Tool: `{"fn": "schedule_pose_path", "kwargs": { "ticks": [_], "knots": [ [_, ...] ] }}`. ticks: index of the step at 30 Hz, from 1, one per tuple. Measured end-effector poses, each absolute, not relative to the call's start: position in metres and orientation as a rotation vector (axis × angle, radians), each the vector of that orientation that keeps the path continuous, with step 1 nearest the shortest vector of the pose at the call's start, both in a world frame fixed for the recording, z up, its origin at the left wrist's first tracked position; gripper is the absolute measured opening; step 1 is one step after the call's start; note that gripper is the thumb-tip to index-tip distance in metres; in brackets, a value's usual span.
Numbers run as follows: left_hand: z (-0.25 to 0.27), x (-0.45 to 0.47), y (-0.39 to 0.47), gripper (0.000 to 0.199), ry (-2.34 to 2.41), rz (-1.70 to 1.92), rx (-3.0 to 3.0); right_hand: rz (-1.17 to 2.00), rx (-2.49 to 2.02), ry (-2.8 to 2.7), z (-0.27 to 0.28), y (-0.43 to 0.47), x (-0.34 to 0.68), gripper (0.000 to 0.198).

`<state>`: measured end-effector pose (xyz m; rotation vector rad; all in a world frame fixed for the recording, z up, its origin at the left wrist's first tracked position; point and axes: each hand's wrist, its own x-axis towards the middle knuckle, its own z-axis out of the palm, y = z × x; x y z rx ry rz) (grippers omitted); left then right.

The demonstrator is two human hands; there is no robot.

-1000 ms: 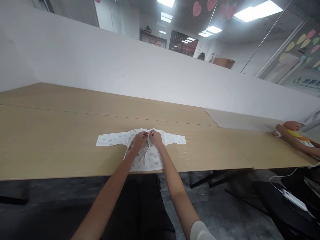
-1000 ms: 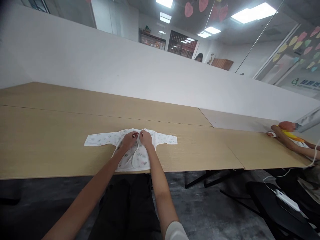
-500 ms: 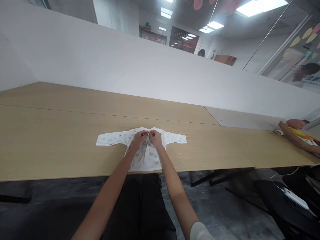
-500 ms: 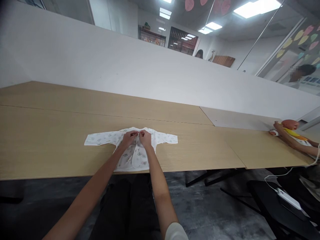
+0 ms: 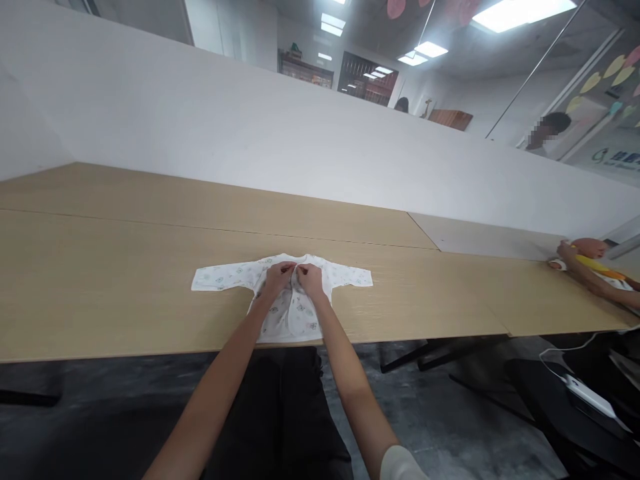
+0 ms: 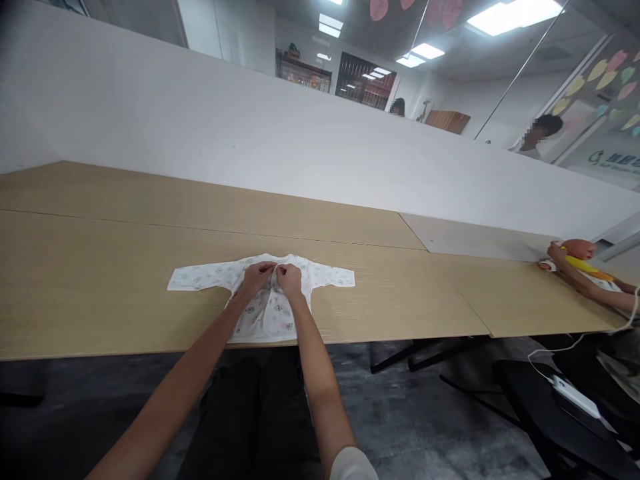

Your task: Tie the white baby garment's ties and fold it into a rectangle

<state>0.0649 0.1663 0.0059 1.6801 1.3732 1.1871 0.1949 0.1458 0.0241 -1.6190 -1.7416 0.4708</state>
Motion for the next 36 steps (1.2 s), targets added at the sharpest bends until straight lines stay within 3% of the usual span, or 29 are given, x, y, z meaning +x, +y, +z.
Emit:
{"fn": "schedule_pose_path", "kwargs": {
  "ticks": [15,29,36],
  "knots": [
    [0.012,0.07,0.165,0.024,1.702,1.056,1.79,0.462,-1.665,-1.74,0.025,0.142,0.191,0.016],
    [0.008,0.067,0.161,0.026,1.487,1.073,1.942,0.802,-1.554,-1.484,0.02,0.151,0.2,0.02],
    [0.01,0.064,0.16,0.037,1.466,1.073,2.029,0.591,-1.698,-1.619,0.026,0.149,0.197,0.025]
  ]
}}
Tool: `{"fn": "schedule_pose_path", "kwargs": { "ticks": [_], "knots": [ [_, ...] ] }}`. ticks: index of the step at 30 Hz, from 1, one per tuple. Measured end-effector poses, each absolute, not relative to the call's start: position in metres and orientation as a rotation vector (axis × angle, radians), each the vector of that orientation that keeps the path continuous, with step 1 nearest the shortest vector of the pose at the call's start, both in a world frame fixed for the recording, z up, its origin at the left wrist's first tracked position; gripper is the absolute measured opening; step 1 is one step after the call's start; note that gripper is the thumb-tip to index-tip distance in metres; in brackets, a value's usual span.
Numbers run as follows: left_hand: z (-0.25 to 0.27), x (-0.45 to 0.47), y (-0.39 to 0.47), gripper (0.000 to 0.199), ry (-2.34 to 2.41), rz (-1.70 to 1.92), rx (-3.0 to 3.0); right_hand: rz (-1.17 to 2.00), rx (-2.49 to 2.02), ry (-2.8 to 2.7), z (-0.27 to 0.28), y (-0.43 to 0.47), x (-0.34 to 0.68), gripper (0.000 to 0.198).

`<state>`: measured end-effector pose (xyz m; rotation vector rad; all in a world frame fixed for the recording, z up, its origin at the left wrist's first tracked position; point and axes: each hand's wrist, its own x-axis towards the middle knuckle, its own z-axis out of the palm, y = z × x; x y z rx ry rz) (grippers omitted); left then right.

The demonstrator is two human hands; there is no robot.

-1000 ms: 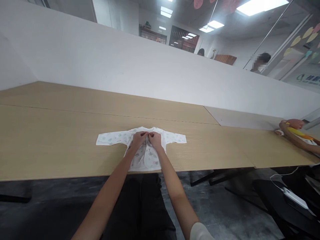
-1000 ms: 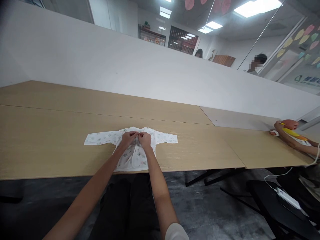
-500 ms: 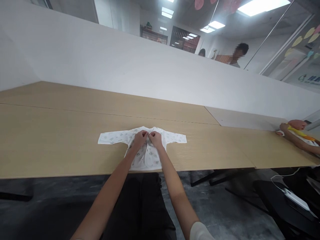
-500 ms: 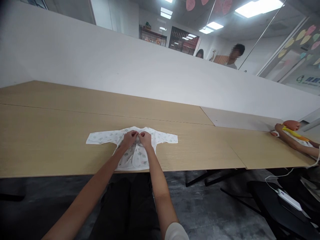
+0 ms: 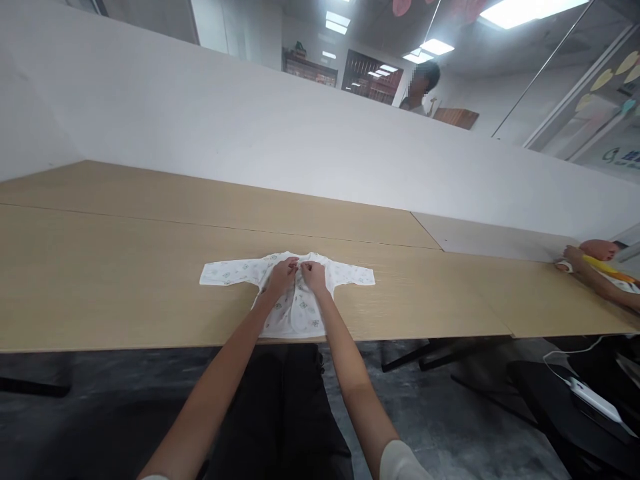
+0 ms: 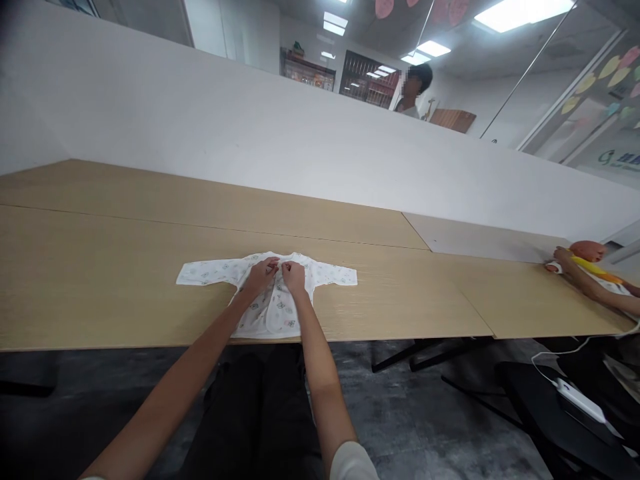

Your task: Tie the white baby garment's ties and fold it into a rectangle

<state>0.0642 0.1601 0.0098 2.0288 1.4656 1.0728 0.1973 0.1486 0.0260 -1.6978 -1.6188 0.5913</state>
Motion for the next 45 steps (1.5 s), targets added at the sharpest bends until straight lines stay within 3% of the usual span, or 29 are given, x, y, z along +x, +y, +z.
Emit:
{"fn": "schedule_pose_path", "kwargs": {
  "ticks": [8,18,28,45],
  "knots": [
    [0.016,0.052,0.139,0.024,1.655,0.753,2.193,0.51,-1.781,-1.967,0.031,0.118,0.197,0.02],
    [0.018,0.05,0.128,0.029,1.661,0.631,2.294,0.287,-2.014,-2.093,0.041,0.111,0.183,0.024],
    [0.017,0.06,0.128,0.025,1.644,0.683,2.259,0.584,-1.813,-1.708,0.03,0.113,0.199,0.018],
    [0.013,0.061,0.141,0.022,1.405,0.829,1.97,0.695,-1.625,-1.598,0.02,0.111,0.209,0.017]
  ]
}}
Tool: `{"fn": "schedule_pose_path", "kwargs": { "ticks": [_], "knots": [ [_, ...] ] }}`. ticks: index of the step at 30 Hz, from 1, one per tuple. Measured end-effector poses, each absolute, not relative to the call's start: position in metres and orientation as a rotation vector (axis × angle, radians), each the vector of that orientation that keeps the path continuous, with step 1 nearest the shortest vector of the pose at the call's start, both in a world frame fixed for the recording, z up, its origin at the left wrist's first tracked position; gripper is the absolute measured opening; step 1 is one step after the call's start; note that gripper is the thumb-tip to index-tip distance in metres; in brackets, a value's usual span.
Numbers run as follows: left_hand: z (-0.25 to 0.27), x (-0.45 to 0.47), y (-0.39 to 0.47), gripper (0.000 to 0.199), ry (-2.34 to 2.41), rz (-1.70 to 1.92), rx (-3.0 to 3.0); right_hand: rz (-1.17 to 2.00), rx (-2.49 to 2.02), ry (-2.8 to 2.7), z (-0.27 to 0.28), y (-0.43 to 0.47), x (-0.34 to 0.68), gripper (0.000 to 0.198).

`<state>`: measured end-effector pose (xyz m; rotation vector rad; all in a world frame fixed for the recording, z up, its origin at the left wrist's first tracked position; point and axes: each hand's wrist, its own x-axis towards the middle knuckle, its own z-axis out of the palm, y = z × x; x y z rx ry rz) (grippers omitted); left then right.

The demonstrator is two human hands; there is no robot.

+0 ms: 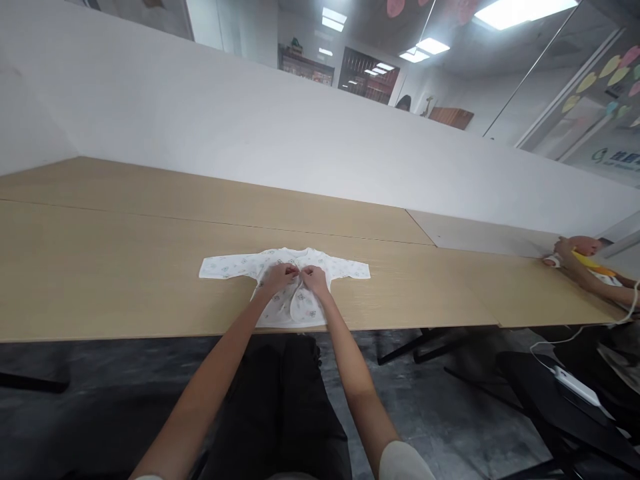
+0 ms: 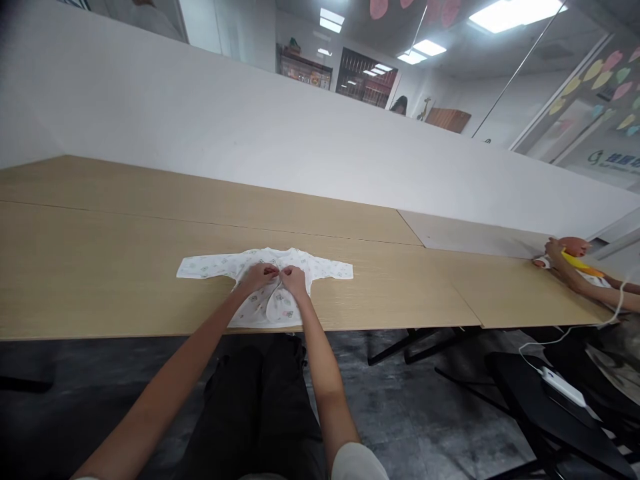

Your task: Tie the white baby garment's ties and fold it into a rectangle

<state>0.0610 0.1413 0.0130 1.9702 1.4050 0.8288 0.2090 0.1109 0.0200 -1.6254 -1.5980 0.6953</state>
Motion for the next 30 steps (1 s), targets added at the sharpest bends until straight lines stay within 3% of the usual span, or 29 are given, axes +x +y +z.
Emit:
{"fn": "schedule_pose_path", "kwargs": {
  "ticks": [16,21,30],
  "knots": [
    [0.021,0.057,0.14,0.014,1.445,0.891,1.796,0.676,-1.619,-1.638,0.032,0.107,0.205,0.022],
    [0.023,0.054,0.138,0.015,1.392,0.913,1.764,0.86,-1.549,-1.577,0.03,0.108,0.207,0.026],
    [0.021,0.053,0.14,0.013,1.381,0.954,1.786,0.969,-1.562,-1.496,0.033,0.113,0.205,0.014]
  ]
}}
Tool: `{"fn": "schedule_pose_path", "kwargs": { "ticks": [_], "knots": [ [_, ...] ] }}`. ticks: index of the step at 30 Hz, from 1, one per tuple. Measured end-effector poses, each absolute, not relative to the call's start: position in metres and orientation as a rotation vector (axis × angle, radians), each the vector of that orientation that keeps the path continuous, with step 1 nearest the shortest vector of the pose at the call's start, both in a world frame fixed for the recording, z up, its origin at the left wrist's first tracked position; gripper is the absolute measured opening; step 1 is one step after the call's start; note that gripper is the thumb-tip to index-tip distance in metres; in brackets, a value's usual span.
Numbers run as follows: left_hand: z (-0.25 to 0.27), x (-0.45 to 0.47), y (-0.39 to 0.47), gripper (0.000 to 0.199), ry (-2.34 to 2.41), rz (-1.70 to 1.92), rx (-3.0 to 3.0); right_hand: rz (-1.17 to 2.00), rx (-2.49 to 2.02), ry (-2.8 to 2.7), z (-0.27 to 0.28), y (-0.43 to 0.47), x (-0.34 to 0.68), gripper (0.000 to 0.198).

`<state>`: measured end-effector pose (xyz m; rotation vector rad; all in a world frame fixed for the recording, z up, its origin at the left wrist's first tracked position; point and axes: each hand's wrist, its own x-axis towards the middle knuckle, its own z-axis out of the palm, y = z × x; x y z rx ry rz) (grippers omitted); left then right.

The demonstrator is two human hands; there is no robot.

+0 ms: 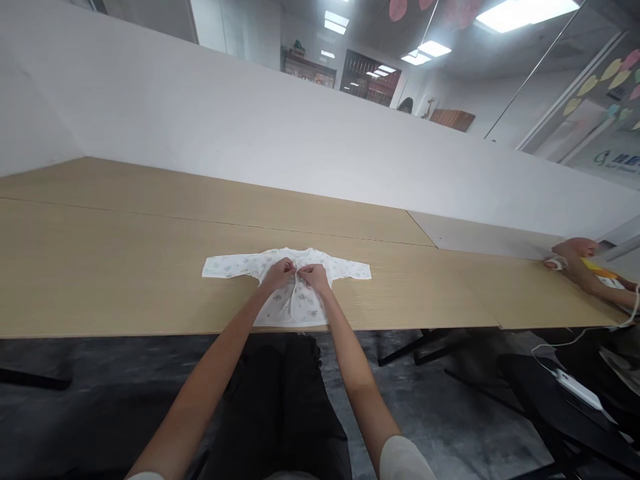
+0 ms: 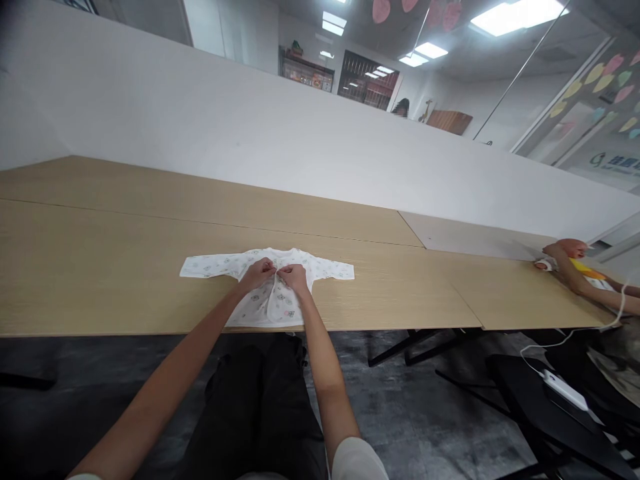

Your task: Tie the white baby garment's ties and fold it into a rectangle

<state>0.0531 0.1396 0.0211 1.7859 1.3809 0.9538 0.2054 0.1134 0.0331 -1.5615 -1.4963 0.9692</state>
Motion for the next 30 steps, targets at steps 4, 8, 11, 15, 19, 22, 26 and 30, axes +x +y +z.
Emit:
{"fn": "schedule_pose_path", "kwargs": {
  "ticks": [4,8,11,15,19,22,26,30],
  "knots": [
    [0.017,0.055,0.141,0.012,1.364,0.994,1.744,0.984,-1.596,-1.485,0.034,0.114,0.203,0.016],
    [0.017,0.059,0.138,0.014,1.354,1.048,1.655,0.935,-1.613,-1.443,0.034,0.113,0.198,0.016],
    [0.021,0.063,0.135,0.018,1.435,1.07,1.668,0.888,-1.619,-1.456,0.032,0.112,0.196,0.018],
    [0.026,0.066,0.134,0.016,1.549,1.088,1.734,0.816,-1.626,-1.538,0.029,0.111,0.196,0.02],
    [0.022,0.064,0.132,0.015,1.532,1.118,1.725,0.848,-1.611,-1.564,0.029,0.112,0.198,0.021],
    [0.016,0.062,0.132,0.013,1.454,1.14,1.717,0.928,-1.586,-1.536,0.028,0.113,0.199,0.027],
    [0.011,0.062,0.132,0.008,1.408,1.137,1.745,1.03,-1.555,-1.498,0.026,0.116,0.2,0.03],
    [0.013,0.061,0.13,0.008,1.45,1.055,1.853,1.013,-1.575,-1.541,0.028,0.118,0.201,0.035]
  ]
}}
